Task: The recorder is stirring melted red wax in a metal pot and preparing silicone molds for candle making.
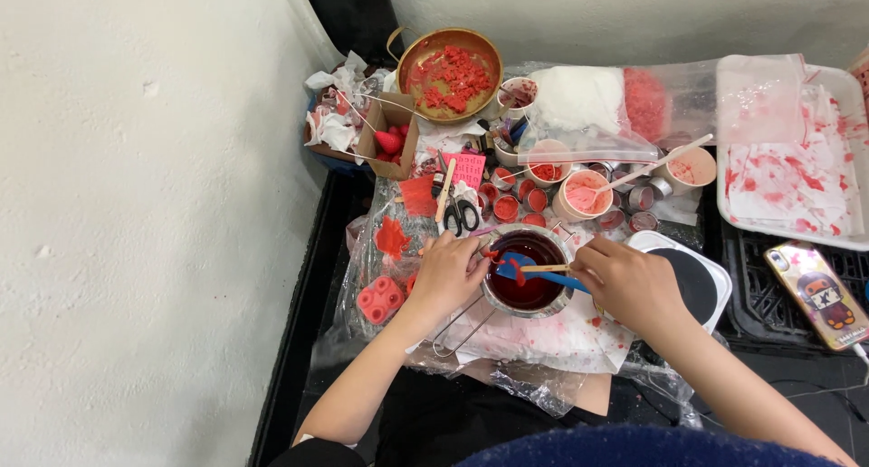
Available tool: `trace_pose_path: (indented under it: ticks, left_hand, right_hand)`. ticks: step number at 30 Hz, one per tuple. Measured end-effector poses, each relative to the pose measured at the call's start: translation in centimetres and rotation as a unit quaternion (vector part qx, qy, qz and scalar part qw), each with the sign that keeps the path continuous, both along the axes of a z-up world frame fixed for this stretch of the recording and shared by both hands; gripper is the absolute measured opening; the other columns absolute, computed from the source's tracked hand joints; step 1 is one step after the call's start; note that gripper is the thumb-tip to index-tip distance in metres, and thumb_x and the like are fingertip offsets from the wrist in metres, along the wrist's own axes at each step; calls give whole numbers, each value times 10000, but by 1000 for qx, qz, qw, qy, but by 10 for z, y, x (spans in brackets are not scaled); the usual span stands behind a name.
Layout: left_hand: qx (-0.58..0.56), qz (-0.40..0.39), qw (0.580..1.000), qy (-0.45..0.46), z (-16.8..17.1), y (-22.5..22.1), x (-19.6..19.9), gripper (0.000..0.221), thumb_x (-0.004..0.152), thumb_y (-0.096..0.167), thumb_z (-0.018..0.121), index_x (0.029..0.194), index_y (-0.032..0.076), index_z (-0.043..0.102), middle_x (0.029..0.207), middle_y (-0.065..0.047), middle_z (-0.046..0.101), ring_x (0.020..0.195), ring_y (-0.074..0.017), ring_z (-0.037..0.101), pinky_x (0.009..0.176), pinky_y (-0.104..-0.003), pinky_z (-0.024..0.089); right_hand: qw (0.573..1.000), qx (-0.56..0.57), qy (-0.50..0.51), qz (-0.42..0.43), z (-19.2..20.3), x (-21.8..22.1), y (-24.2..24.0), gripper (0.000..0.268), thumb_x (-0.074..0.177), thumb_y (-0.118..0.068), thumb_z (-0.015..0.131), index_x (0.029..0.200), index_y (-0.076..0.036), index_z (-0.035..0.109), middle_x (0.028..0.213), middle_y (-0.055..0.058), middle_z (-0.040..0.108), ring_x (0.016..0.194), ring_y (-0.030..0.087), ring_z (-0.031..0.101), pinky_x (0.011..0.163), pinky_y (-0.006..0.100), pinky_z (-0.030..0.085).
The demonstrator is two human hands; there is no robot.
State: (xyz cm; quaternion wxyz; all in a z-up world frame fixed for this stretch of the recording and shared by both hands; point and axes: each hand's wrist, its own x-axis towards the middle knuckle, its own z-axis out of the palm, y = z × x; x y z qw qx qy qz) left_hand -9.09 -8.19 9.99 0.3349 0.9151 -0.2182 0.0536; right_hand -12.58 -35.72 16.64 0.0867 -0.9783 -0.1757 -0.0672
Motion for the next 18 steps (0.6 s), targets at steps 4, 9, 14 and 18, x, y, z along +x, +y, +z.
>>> trace_pose_path:
  ticks: [4,9,14,18]
  left_hand:
    - [10,-10,1000,-14,5,0,0,143,858,208,745,958,118,697,675,13,625,848,-222,588,828,-424,382]
    - [17,-25,999,-23,7,1,1,150,868,213,737,974,117,694,697,9,630,873,-219,589,855,-416,368]
    - [20,-31,999,-8,9,0,4,166,871,230,725,987,114,702,720,-4,647,885,-230,590,861,-423,358]
    - [28,-37,999,-1,2,1,7,177,864,230,717,992,110,699,744,-12,660,898,-239,592,857,-428,364]
  right_hand:
    - [1000,29,-10,-3,-3,-4,1,151,833,-311,727,849,-164,693,835,-21,679,625,252,686,505,391,522]
    - [990,78,76,-85,18,-3,8,175,897,-350,693,961,-194,740,847,-20,738,689,248,722,571,393,547]
    - [983,99,119,-97,13,-3,14,211,873,-334,688,1018,-191,745,867,7,755,752,234,741,612,395,566]
    - [993,53,76,-77,4,-5,20,162,882,-297,659,973,-175,715,826,22,750,813,252,727,660,402,568]
